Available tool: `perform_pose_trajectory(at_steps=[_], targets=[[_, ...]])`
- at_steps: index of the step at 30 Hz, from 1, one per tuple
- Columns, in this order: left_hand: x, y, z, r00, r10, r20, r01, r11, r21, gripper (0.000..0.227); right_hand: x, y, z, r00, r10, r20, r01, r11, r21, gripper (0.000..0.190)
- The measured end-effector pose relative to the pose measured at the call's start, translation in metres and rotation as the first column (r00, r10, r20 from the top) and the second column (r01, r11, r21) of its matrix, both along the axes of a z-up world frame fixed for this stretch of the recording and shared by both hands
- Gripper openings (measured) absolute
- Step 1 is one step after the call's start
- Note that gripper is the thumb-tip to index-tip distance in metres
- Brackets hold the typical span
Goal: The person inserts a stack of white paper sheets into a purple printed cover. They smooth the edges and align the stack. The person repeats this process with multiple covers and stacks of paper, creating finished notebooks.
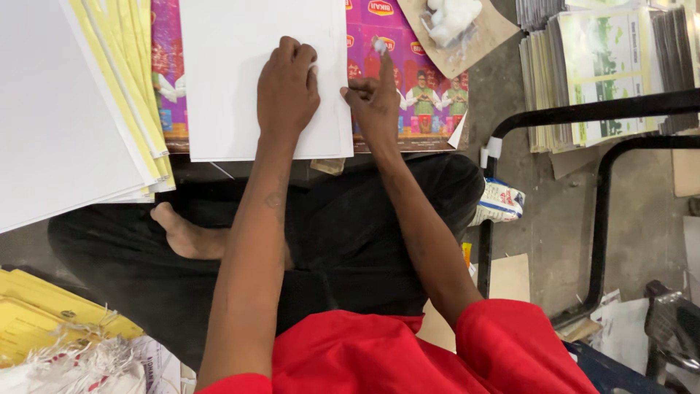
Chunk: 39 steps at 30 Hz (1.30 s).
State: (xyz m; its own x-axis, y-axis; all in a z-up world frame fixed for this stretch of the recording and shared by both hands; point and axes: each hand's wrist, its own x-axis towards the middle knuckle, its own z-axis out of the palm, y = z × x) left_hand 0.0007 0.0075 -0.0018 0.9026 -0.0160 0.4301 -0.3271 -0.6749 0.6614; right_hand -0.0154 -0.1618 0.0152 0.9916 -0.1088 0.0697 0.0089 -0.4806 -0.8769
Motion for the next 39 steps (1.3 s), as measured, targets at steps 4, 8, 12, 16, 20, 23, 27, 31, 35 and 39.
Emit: perform_pose_trajectory(at_steps=[4, 8, 12, 16, 20, 23, 27, 31, 35, 39], targets=[[0.002, 0.001, 0.003, 0.996, -0.010, -0.089, 0.007, 0.999, -0.033, 0.012, -0.002, -0.001, 0.006, 0.998, -0.005, -0.059, 0.016, 0.982, 0.191, 0.096], [0.003, 0.000, 0.005, 0.998, 0.011, -0.061, -0.015, 0.998, -0.062, 0.028, -0.006, -0.003, -0.001, 0.995, 0.090, 0.040, -0.097, 0.962, 0.255, 0.099], [0.006, -0.006, 0.004, 0.996, 0.040, -0.085, -0.047, 0.996, -0.082, 0.049, -0.010, -0.004, -0.011, 0.993, 0.079, 0.092, -0.091, 0.987, 0.131, 0.101], [0.007, -0.007, 0.001, 0.997, 0.053, -0.053, -0.056, 0.997, -0.058, 0.054, -0.011, -0.004, -0.016, 0.992, 0.081, 0.098, -0.096, 0.983, 0.156, 0.097], [0.008, -0.007, -0.002, 0.999, 0.036, -0.026, -0.037, 0.999, -0.040, 0.051, -0.012, -0.006, -0.017, 1.000, -0.004, 0.014, 0.001, 0.978, 0.208, 0.097], [0.006, -0.006, -0.002, 0.999, 0.028, -0.035, -0.029, 0.999, -0.039, 0.044, -0.015, -0.007, -0.018, 0.998, -0.021, 0.055, 0.006, 0.967, 0.256, 0.095], [0.006, -0.006, -0.003, 0.999, 0.025, -0.039, -0.026, 0.999, -0.041, 0.033, -0.016, -0.006, -0.019, 0.959, 0.004, 0.284, 0.027, 0.994, -0.105, 0.091], [0.007, -0.008, -0.003, 0.999, 0.029, -0.033, -0.030, 0.998, -0.048, 0.020, -0.015, 0.002, -0.022, 0.971, 0.071, 0.230, -0.032, 0.986, -0.166, 0.095], [0.006, -0.009, -0.005, 0.994, 0.038, -0.104, -0.047, 0.995, -0.089, 0.022, -0.017, 0.009, -0.025, 0.923, 0.126, 0.363, -0.015, 0.956, -0.294, 0.098], [0.012, -0.011, -0.003, 0.990, 0.038, -0.135, -0.048, 0.997, -0.067, 0.018, -0.015, 0.006, -0.023, 0.939, 0.090, 0.331, -0.019, 0.977, -0.211, 0.099]])
